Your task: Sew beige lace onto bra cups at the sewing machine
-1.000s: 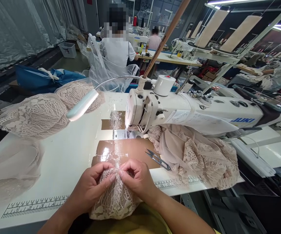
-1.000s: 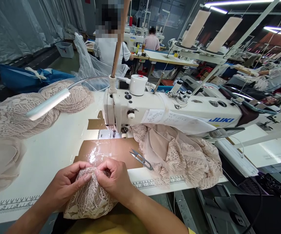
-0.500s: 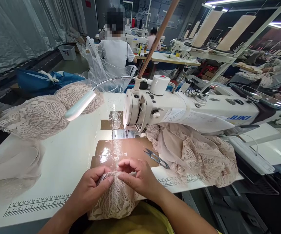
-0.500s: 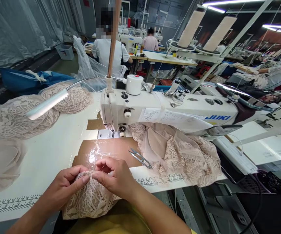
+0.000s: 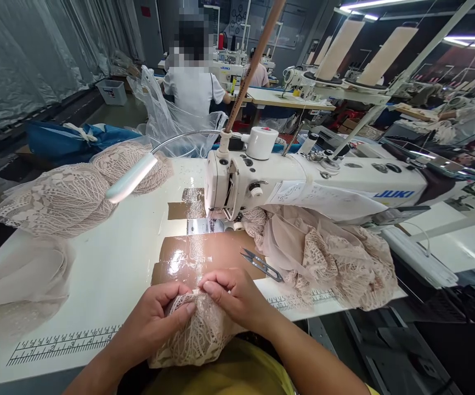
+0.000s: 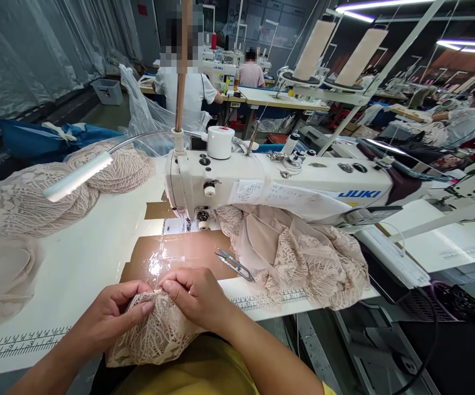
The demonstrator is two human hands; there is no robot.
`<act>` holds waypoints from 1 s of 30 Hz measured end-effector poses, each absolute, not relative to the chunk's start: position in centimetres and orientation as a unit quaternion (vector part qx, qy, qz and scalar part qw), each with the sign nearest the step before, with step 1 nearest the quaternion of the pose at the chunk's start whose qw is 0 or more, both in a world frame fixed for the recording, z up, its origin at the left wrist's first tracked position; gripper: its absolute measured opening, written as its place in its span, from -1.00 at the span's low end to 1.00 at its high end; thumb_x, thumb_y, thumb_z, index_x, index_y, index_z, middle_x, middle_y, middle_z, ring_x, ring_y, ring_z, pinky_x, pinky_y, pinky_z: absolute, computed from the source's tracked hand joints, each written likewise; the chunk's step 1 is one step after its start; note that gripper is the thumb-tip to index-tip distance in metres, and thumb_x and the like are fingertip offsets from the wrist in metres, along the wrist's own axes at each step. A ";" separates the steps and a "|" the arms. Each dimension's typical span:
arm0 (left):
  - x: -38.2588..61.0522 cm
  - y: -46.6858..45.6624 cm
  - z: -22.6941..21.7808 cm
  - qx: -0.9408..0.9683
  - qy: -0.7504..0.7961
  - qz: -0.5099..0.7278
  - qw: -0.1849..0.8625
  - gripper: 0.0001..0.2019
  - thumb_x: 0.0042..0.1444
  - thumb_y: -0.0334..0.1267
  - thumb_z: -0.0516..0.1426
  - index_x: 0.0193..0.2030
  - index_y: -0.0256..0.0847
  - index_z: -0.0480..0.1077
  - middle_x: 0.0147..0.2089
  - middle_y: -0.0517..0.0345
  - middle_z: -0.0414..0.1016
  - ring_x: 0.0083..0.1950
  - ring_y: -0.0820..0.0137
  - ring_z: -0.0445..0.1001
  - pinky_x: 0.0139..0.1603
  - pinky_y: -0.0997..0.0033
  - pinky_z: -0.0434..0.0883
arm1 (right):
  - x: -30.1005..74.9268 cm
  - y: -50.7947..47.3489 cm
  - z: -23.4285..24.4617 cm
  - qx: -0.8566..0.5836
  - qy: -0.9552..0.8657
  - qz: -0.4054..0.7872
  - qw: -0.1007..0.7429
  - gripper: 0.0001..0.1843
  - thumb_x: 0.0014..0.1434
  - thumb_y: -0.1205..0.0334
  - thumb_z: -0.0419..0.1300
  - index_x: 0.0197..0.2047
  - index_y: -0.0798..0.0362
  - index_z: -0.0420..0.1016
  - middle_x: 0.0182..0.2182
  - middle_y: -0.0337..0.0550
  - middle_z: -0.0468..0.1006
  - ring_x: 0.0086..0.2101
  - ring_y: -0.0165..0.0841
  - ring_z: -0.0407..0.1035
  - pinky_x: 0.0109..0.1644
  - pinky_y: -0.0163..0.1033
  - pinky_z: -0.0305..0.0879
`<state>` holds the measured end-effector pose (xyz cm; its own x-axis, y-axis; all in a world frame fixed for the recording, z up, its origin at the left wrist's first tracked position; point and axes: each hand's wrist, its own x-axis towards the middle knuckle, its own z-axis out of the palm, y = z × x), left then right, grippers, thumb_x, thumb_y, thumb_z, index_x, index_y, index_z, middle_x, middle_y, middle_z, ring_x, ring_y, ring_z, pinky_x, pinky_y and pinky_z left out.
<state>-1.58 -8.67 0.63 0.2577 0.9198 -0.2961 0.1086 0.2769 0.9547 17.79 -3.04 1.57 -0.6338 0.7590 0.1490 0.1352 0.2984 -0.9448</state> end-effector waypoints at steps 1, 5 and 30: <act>-1.5 -8.6 0.6 0.503 0.513 0.330 0.612 -0.71 0.13 -0.04 0.15 -0.36 -0.26 0.40 -0.46 0.23 0.30 -0.41 0.46 0.22 -0.41 0.52 0.24 | 17.9 -2.9 1.6 -0.300 -0.742 0.517 0.303 -0.81 0.23 0.24 0.11 -0.25 0.12 0.54 -0.39 -0.20 0.53 -0.38 -0.44 0.36 -0.28 -0.39 0.22; -1.1 -8.5 0.8 0.517 0.513 0.332 0.599 -0.73 0.14 -0.08 0.16 -0.40 -0.27 0.40 -0.49 0.25 0.26 -0.44 0.49 0.17 -0.45 0.55 0.19 | 17.9 -2.9 1.9 -0.301 -0.733 0.549 0.266 -0.88 0.16 0.26 0.20 -0.33 0.12 0.53 -0.50 -0.27 0.46 -0.47 -0.48 0.29 -0.38 -0.41 0.17; -7.4 -3.6 5.8 0.405 0.729 0.494 0.247 -0.76 -0.10 -0.11 0.27 -0.33 -0.19 0.45 -0.48 0.27 0.45 -0.40 0.37 0.40 -0.46 0.49 0.30 | 23.2 0.9 3.3 -0.437 -0.636 0.547 0.325 -0.80 0.15 0.13 0.18 -0.23 0.08 0.48 -0.37 -0.19 0.48 -0.37 -0.40 0.34 -0.27 -0.29 0.27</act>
